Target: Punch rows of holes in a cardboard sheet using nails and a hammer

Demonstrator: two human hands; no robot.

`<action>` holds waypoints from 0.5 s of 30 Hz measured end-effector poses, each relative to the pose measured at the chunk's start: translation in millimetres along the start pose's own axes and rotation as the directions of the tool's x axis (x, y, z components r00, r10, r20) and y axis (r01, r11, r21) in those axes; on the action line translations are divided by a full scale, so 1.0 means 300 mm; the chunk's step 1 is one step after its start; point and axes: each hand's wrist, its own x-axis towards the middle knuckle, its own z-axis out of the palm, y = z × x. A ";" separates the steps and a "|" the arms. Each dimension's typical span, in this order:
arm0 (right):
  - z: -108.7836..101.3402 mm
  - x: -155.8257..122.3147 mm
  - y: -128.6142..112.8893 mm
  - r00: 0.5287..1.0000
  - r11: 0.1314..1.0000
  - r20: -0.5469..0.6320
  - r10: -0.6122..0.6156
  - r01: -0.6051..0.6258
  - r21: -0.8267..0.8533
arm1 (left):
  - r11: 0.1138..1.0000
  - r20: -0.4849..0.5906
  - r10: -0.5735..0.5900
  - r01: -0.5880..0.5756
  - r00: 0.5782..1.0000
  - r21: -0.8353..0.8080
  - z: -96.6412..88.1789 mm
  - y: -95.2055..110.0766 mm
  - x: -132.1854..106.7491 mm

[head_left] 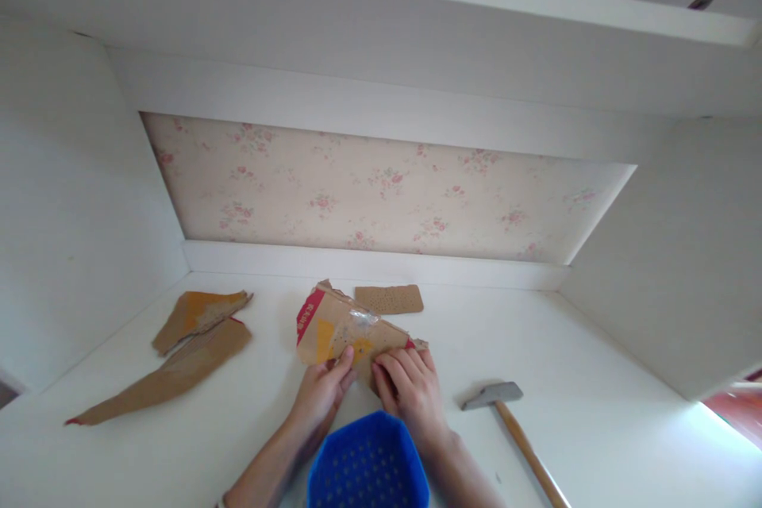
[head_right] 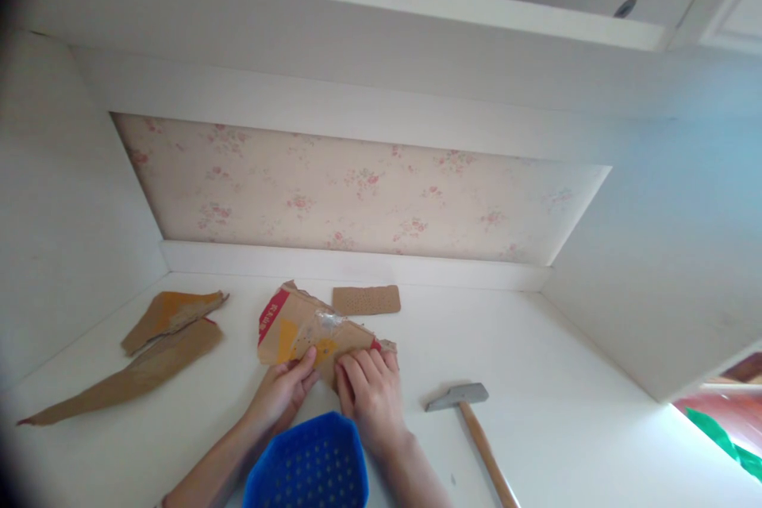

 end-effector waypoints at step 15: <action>0.007 0.011 -0.020 0.996 0.998 0.055 0.066 -0.065 -0.013 | 0.998 0.070 -0.039 0.036 0.997 0.044 0.006 -0.004 -0.006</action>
